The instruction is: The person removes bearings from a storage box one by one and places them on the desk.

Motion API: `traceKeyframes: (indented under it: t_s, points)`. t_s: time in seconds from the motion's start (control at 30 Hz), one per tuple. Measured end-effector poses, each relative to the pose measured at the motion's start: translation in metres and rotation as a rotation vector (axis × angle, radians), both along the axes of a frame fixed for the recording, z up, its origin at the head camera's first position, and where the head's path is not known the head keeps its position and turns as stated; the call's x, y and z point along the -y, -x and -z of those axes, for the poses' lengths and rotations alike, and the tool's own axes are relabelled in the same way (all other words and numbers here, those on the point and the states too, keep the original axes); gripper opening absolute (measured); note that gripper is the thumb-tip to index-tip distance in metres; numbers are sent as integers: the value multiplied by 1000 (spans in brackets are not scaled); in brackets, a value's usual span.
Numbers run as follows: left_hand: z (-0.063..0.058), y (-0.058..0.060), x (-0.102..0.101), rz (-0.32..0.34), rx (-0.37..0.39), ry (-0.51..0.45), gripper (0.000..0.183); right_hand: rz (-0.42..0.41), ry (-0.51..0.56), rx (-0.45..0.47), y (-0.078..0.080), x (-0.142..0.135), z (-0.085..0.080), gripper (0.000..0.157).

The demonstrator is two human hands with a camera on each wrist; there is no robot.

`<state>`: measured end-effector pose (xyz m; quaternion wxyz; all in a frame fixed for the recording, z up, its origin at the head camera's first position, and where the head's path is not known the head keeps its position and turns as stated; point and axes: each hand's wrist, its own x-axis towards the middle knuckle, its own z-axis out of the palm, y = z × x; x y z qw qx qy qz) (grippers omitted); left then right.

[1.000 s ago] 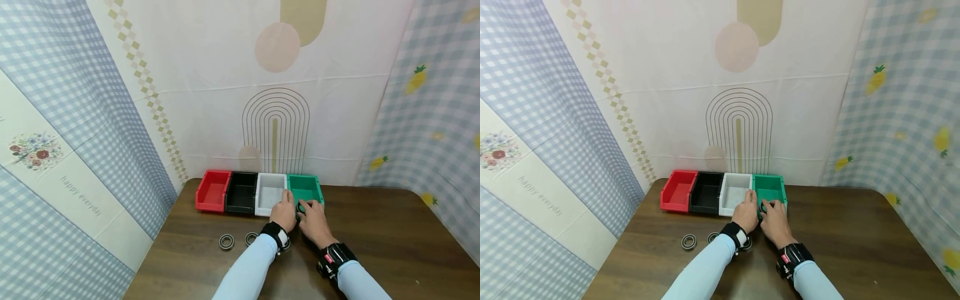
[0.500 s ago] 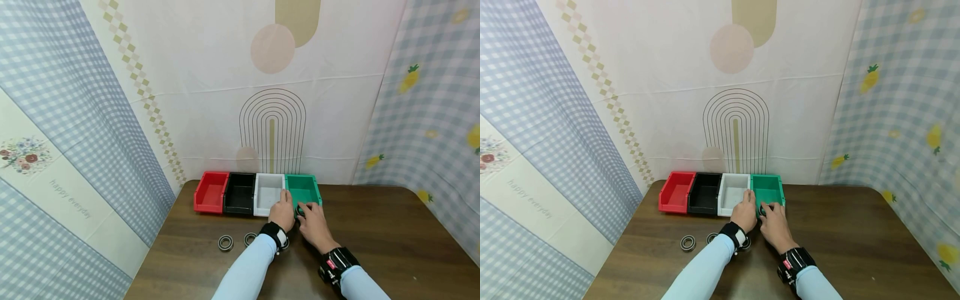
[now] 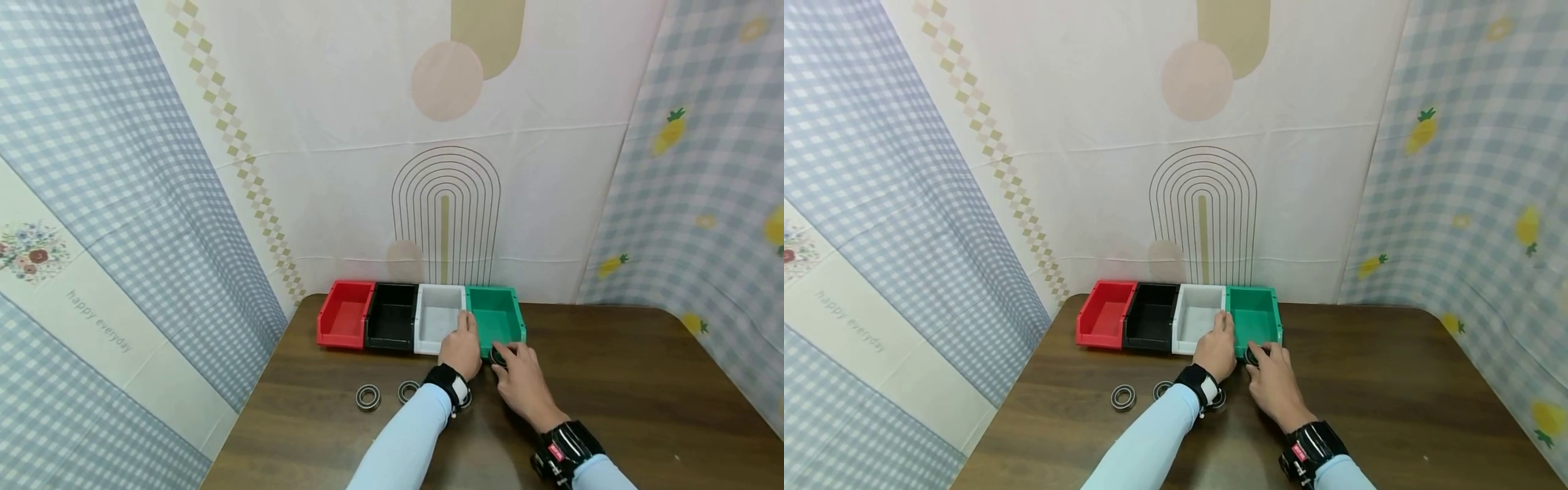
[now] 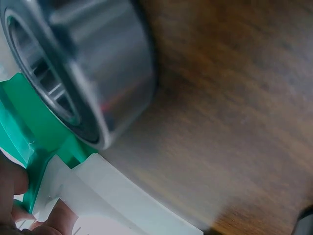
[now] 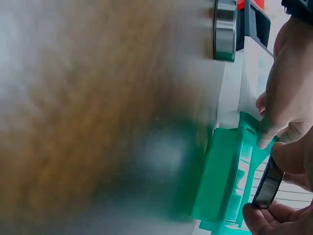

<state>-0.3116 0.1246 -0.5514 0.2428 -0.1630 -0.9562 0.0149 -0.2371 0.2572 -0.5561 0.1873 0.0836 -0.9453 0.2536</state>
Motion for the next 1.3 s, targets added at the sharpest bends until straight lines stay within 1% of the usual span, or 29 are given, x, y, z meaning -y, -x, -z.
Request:
traceKeyframes:
  t_s: [0.23,0.37,0.53,0.8,0.93,1.1,1.3]
  points:
    - [4,2,-1,-7,6,-8,74,-21,-9,11,-7,0,1,46]
    - [6,4,-2,-3,-16,1,73,-20,-7,18,-13,-1,1,46]
    - [4,3,-1,-7,-44,-4,70,-25,-11,14,-19,-3,2,45]
    - [4,4,-2,-1,-83,-4,70,-25,-19,39,-25,-6,1,45]
    - [4,5,-2,-8,-84,-8,68,-24,-42,64,-28,-8,1,45]
    - [3,4,-2,-16,-60,-16,66,-35,-66,103,-34,-11,2,44]
    - [6,5,-3,-23,-55,-15,67,-52,-90,172,-39,-13,4,45]
